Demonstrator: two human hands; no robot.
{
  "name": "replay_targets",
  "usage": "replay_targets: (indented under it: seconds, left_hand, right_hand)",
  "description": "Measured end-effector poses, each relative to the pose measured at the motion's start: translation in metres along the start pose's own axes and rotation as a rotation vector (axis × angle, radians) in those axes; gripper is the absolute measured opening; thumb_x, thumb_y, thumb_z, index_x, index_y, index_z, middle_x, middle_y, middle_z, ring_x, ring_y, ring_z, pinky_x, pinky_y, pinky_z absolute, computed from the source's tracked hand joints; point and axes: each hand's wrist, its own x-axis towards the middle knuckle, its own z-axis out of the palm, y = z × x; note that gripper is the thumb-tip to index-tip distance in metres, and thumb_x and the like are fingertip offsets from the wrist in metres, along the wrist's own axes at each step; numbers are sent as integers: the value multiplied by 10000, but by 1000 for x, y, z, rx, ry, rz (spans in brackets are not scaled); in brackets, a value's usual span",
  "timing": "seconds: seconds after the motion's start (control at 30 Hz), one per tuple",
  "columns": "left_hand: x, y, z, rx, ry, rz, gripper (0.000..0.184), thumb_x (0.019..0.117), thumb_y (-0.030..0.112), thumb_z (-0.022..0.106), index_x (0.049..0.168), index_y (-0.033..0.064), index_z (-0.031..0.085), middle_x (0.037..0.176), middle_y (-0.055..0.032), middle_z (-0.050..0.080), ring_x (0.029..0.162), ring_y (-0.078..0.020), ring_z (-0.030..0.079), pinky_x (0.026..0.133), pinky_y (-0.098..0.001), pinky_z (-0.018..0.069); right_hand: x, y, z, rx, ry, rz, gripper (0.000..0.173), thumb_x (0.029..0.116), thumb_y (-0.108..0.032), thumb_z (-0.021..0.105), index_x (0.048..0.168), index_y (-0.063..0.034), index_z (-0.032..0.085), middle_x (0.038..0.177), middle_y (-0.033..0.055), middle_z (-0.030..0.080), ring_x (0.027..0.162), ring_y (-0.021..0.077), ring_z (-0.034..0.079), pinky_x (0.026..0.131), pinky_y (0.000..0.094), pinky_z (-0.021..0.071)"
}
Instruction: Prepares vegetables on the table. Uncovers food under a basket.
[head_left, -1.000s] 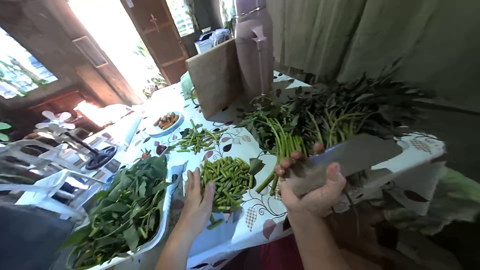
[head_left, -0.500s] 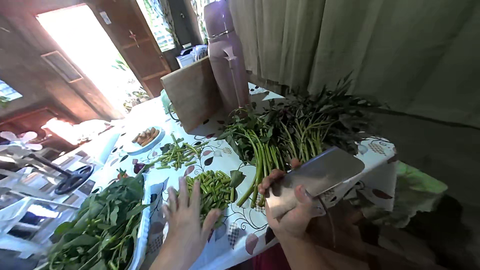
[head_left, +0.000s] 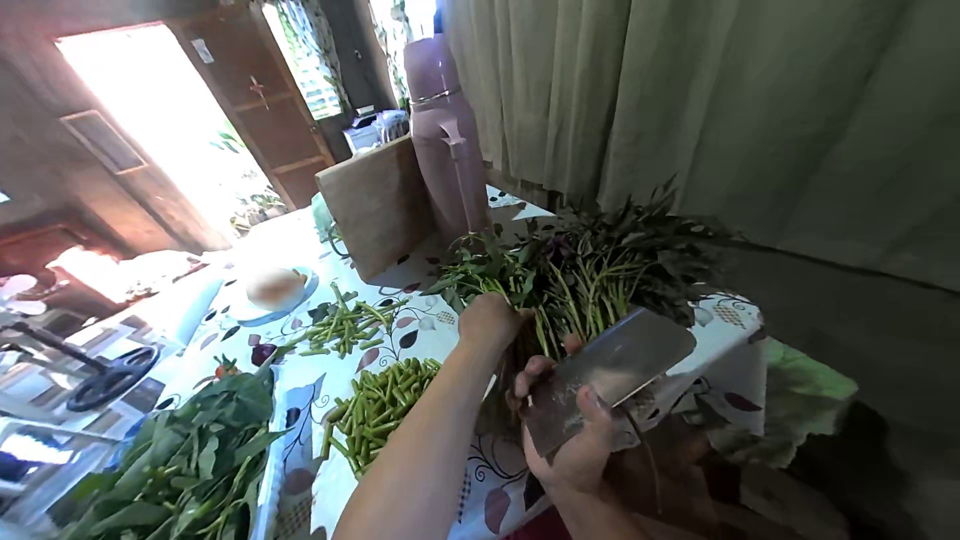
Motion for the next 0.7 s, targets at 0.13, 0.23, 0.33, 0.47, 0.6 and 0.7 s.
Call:
replay_targets:
  seconds: [0.13, 0.23, 0.33, 0.47, 0.6, 0.7]
  left_hand:
    - [11, -12, -8, -124, -44, -32, 511, 1019, 434, 610, 1100, -67, 669, 1157, -291, 648, 1115, -433, 632, 940, -626, 491]
    - [12, -13, -21, -224, 38, -90, 430, 1037, 344, 580, 1112, -72, 657, 1154, -303, 637, 1106, -440, 629, 928, -630, 491]
    - [-4, -9, -46, -314, 156, -106, 343, 1044, 278, 534, 1050, -37, 670, 1060, -267, 653, 990, -400, 650, 838, -603, 511]
    - [-29, -17, -77, -432, 322, -17, 367, 1076, 310, 504, 941, 34, 704, 909, -160, 663, 820, -281, 644, 747, -498, 518]
    - [-36, -35, -73, -805, 240, 67, 289, 1096, 241, 495, 1109, 7, 663, 828, -91, 627, 688, -158, 614, 656, -335, 543]
    - [-58, -32, -70, -1031, 119, 187, 272, 1118, 216, 427, 1223, 11, 573, 789, -86, 653, 655, -155, 678, 632, -300, 597]
  right_hand:
    - [0, 0, -3, 23, -37, 1, 799, 794, -509, 807, 1413, -171, 432, 910, 48, 706, 697, 171, 688, 596, 317, 582]
    - [0, 0, -5, 63, -71, 1, 792, 788, -503, 814, 1414, -172, 460, 937, 71, 712, 693, 187, 686, 592, 326, 577]
    - [-1, -1, -6, 53, -110, 16, 761, 795, -519, 800, 1407, -188, 493, 977, 74, 719, 722, 193, 690, 614, 336, 582]
    - [-2, -2, -4, -2, -71, 42, 752, 764, -539, 804, 1377, -207, 521, 934, 54, 716, 693, 182, 682, 582, 339, 577]
    - [0, -1, -2, -26, -52, 19, 762, 746, -544, 823, 1361, -215, 517, 945, 53, 731, 703, 180, 696, 574, 327, 578]
    - [1, -3, -2, -35, -108, -69, 750, 772, -528, 813, 1381, -208, 516, 986, 63, 728, 720, 179, 695, 592, 320, 581]
